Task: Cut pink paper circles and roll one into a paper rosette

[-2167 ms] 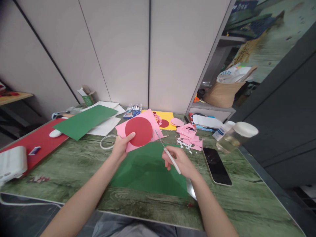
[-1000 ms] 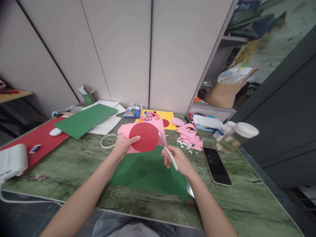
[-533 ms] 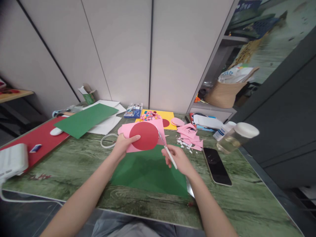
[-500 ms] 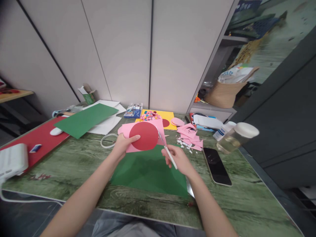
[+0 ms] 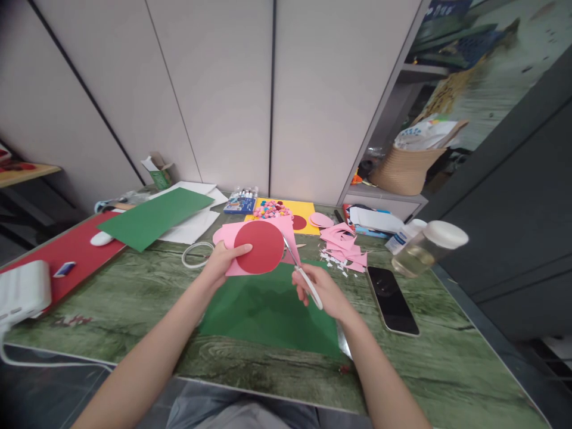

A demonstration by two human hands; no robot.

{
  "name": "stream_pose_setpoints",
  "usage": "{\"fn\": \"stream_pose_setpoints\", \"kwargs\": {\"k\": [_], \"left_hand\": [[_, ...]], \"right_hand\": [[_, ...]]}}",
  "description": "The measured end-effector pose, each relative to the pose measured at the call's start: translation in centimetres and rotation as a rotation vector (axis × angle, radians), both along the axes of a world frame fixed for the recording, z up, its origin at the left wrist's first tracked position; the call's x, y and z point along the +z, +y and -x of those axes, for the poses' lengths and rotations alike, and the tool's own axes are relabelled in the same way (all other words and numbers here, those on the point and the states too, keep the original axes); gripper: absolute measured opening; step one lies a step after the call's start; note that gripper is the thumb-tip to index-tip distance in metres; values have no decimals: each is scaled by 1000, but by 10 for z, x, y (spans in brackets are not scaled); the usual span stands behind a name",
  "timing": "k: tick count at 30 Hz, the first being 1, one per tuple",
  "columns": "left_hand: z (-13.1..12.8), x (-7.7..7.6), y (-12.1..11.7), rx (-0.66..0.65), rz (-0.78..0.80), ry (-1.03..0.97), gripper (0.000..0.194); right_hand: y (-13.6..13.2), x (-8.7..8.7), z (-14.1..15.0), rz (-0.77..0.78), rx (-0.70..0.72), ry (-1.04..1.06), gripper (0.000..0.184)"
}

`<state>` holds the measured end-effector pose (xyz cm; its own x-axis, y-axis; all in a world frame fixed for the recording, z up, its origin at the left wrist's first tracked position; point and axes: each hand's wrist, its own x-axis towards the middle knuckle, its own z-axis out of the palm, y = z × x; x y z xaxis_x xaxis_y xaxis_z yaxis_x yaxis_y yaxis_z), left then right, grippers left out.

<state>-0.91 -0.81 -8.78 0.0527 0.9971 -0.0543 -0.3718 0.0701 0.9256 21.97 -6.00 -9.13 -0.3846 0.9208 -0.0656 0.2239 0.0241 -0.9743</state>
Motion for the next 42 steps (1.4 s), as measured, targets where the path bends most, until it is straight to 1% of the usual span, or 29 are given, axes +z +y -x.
{"fn": "stream_pose_setpoints", "kwargs": {"k": [4, 8, 15, 25, 31, 42], "left_hand": [[2, -3, 2, -8, -41, 9, 49], [4, -3, 3, 26, -64, 56, 50], [6, -4, 4, 78, -50, 100, 54], [5, -3, 2, 69, -95, 112, 50], [5, -5, 2, 68, -109, 122, 48], [8, -4, 6, 63, -95, 140, 52]], "right_hand": [[1, -2, -1, -7, -15, -24, 36], [0, -1, -1, -15, -33, -56, 36], [1, -4, 0, -23, -48, -80, 37], [1, -5, 3, -28, -84, -93, 37], [2, -7, 6, -21, -101, -91, 36], [2, -5, 4, -47, -100, -144, 35]]}}
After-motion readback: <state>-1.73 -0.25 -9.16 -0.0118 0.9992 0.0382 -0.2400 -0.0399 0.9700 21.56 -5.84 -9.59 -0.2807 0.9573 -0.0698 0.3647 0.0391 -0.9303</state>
